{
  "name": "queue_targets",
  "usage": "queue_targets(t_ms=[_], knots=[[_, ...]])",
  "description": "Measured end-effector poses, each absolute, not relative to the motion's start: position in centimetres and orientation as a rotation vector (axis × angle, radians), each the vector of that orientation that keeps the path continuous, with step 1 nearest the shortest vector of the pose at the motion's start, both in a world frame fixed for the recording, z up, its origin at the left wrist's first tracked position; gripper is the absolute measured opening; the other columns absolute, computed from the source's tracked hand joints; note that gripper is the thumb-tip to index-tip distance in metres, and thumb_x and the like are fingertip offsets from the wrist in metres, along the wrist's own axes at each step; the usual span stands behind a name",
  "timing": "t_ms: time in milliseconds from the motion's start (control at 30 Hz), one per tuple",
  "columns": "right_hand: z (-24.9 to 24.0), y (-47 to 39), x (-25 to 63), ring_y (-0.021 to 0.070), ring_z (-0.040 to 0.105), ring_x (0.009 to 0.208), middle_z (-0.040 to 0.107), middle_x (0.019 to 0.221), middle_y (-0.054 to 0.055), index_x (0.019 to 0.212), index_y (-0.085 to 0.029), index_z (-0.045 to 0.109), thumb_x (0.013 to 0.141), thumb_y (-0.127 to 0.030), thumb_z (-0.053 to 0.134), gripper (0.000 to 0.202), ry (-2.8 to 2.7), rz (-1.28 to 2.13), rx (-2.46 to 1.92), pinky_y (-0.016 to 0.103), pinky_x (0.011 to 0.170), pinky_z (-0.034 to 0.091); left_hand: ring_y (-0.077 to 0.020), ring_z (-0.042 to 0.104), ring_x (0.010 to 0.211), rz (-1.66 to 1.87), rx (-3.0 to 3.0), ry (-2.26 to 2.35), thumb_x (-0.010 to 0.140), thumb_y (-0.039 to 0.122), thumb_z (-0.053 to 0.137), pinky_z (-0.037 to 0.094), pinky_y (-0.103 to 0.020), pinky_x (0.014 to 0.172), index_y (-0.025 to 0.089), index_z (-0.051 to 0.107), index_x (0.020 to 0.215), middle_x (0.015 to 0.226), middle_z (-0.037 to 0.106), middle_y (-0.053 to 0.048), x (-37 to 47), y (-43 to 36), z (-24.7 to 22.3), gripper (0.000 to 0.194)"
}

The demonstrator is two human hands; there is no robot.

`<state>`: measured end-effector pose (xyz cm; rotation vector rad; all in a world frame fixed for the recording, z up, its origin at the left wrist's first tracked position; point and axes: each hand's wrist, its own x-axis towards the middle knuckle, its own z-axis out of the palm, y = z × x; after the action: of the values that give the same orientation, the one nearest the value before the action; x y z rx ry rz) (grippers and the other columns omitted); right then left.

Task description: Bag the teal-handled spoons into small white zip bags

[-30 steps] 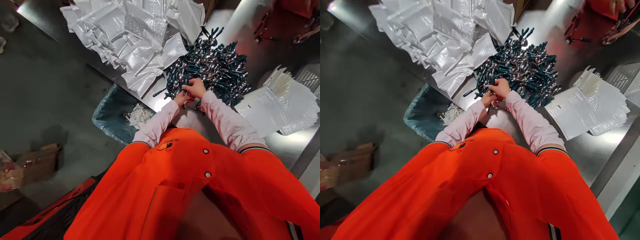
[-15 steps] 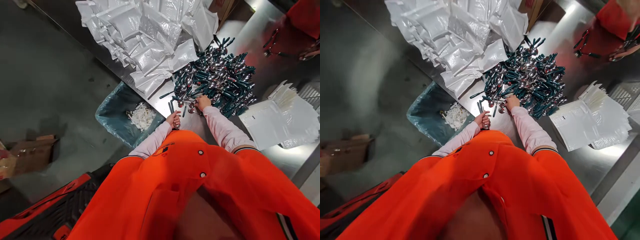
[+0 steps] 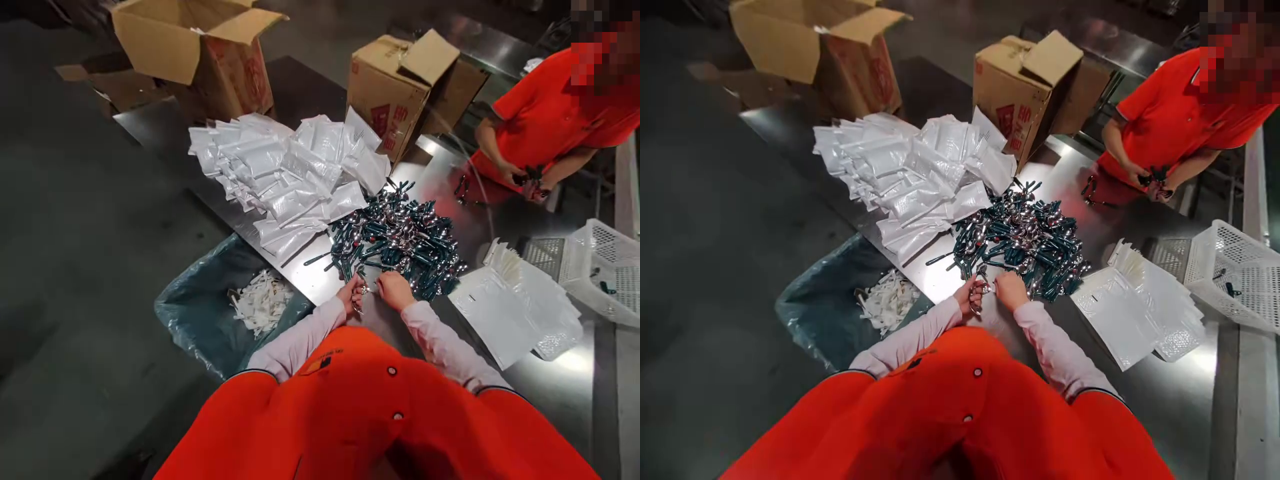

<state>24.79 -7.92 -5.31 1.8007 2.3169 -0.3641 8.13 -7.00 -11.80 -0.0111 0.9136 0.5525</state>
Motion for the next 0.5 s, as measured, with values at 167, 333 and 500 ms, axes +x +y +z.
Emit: queue_targets(t_ms=[167,333,500], knots=[[-4.2,-12.2,20.6,0.0307,0.070,0.104,0.075,0.109,0.020,0.109,-0.014,0.077,0.097,-0.024,0.049,0.032,2.270,-0.558,1.907,0.038,0.093,0.051,-0.0068,0.032,0.033,0.446,0.079,0.908,0.091,0.044,0.071,0.025,-0.021,0.037,0.019,0.045,0.062,0.046,0.041,0.006,10.6,-7.0,-9.4,0.046],[-6.5,-12.5,21.5,0.0276,0.070,0.107,0.077,0.113,0.013,0.113,-0.018,0.079,0.098,-0.031,0.054,0.032,2.307,-0.958,2.065,0.036,0.095,0.051,-0.0078,0.047,0.043,0.544,-0.008,0.981,0.098,0.036,0.063,0.040,-0.019,0.045,0.019,0.044,0.066,0.051,0.047,0.005,7.2,-7.1,-10.7,0.041],[-10.7,-9.6,23.7,0.0309,0.067,0.110,0.075,0.116,0.017,0.119,-0.012,0.077,0.093,-0.029,0.062,0.034,2.074,-0.835,2.267,0.041,0.098,0.050,-0.0054,0.025,0.035,0.828,0.073,0.978,0.095,0.049,0.066,0.028,-0.017,0.039,0.020,0.054,0.083,0.047,0.023,0.012,1.0,-7.8,-12.4,0.034]])
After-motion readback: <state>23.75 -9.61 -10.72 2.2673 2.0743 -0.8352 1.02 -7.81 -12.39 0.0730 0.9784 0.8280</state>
